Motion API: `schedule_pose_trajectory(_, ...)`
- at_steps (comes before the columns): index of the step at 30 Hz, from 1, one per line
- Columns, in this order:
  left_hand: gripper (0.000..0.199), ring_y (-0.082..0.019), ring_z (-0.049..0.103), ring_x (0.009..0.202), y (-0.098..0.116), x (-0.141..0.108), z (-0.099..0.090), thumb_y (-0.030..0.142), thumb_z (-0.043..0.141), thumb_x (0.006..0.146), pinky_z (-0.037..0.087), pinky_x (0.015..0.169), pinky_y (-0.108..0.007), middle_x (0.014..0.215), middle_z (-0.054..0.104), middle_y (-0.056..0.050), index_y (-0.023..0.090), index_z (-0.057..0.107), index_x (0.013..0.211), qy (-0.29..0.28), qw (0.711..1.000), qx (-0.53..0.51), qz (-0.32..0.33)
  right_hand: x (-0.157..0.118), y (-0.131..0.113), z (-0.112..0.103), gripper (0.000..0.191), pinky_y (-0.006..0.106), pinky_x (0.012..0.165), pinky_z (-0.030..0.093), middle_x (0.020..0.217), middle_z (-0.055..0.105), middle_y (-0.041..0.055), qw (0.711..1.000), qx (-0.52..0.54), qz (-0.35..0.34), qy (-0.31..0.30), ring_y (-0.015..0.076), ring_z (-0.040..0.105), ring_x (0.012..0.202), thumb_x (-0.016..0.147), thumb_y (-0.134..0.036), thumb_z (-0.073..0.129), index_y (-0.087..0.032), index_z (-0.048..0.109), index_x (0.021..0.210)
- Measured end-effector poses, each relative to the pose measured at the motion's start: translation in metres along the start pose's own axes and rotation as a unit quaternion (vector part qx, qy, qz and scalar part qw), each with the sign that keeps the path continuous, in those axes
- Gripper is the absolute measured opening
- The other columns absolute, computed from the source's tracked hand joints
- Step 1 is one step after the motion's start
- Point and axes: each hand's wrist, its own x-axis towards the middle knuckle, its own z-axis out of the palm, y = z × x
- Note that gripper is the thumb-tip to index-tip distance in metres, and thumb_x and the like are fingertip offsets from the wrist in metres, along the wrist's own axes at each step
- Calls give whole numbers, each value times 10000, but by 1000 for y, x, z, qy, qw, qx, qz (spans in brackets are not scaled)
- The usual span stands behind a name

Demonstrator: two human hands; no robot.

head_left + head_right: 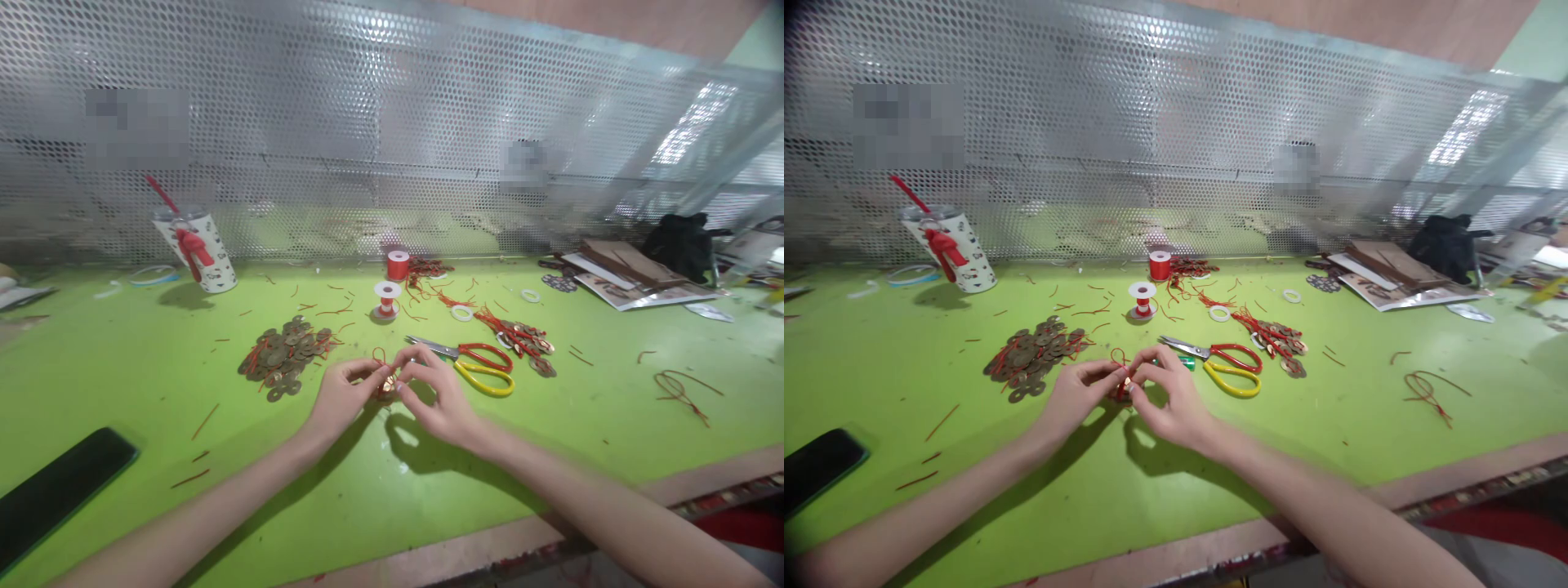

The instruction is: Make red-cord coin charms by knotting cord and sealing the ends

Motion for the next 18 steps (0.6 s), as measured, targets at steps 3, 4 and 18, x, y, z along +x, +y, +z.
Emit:
schedule_pose_trajectory(3,272,-202,682,696,-1,-3,2,423,753,804,591,659,-315,787,758,-86,155,786,780,-3,1000,12,20,0,1,1,142,428,877,507,993,621,72,1000,-10,13,12,219,611,949,912,-168,579,-207,618,781)
schedule_pose_trajectory(4,265,-209,690,713,0,-5,3,415,740,818,592,663,-319,816,763,-90,156,793,808,-4,999,22,31,0,1,2,145,429,877,508,986,620,70,1000,-11,16,16,219,610,946,913,-169,578,-207,614,778)
schedule_pose_trajectory(18,171,-174,641,716,-1,-16,4,220,624,916,492,693,-283,854,743,-46,204,794,917,-15,956,211,201,3,5,4,138,404,832,515,927,651,58,997,15,55,56,223,633,922,929,-239,665,-215,655,794)
